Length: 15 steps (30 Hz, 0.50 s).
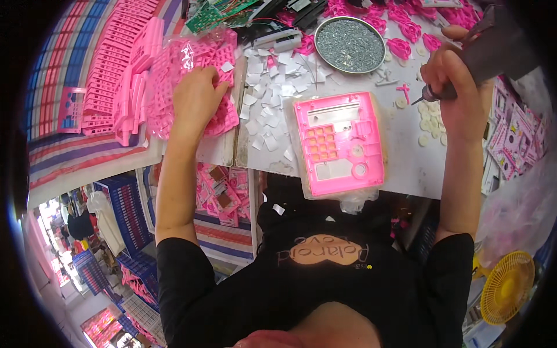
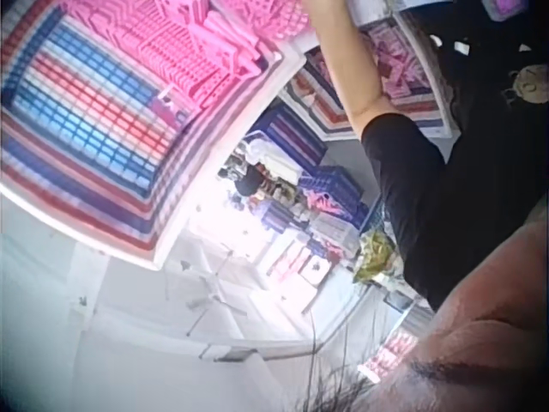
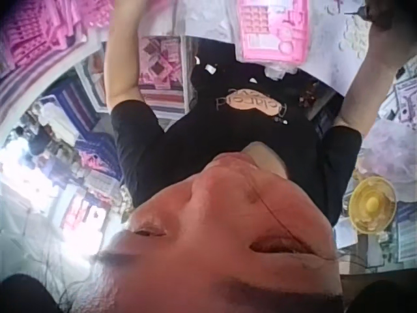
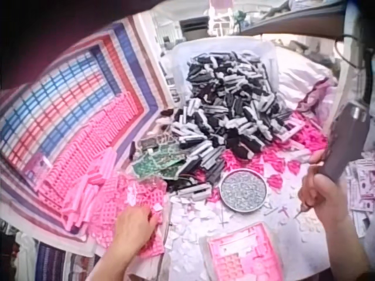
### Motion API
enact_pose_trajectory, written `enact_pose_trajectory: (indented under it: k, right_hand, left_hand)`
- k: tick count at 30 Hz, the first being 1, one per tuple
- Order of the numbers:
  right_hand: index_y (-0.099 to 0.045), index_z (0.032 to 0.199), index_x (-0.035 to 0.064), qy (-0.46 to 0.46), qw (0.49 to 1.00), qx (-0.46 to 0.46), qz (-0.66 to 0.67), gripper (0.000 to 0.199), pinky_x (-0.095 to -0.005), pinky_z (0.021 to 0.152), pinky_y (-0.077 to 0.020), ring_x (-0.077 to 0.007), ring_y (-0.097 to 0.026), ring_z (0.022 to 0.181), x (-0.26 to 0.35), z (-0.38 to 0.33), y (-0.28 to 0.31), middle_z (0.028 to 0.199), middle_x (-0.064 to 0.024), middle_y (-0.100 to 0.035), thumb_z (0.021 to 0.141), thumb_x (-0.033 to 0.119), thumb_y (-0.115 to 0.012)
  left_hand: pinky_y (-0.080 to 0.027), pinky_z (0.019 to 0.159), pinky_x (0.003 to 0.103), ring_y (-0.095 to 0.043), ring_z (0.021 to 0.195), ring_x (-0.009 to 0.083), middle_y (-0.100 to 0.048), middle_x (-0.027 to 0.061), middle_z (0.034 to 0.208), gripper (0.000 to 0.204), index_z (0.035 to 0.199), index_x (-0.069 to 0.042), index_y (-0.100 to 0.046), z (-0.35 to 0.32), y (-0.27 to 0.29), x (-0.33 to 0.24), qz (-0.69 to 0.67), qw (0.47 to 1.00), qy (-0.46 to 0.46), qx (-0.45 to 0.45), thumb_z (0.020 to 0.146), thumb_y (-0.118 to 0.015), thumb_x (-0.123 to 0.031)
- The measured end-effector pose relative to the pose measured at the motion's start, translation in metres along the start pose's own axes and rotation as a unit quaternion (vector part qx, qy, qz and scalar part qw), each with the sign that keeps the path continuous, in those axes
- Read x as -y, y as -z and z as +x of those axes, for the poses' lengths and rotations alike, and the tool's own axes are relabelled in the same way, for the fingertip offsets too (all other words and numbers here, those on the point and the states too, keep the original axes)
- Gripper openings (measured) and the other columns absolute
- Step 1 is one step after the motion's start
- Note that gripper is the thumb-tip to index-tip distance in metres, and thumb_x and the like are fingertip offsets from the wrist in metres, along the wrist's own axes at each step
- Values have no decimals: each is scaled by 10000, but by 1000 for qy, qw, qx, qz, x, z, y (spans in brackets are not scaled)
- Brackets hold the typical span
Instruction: Assembling the internal components of a pink toy piggy bank calculator using a glue gun.
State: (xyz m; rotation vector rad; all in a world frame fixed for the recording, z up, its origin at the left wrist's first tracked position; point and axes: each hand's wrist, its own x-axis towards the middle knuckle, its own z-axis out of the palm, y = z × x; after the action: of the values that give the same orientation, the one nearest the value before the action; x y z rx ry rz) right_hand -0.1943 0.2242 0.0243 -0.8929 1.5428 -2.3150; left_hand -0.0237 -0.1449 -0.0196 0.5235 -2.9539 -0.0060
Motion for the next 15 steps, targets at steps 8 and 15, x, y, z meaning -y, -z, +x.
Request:
enact_pose_trajectory:
  k: [8,15]
  right_hand:
    - [-483,1390,-58,232,885,-186,-357,576,-358,857,-478,-220,-601,985,-1,-21,-13,999,-99,-654,869,20,-715]
    - [-655,994,61,195,877,146,-414,348,-416,895,-478,-345,-581,1030,-9,-60,-72,1103,-119,-631,696,78,-833]
  left_hand:
    - [-554,680,303,-670,781,133,-695,28,870,227,989,23,-703,-24,12,3,-584,799,143,14,1030,-598,-174]
    - [-619,836,371,-698,937,175,-697,69,1006,206,1116,0,-648,-66,22,-66,-840,509,149,114,1056,-536,-162]
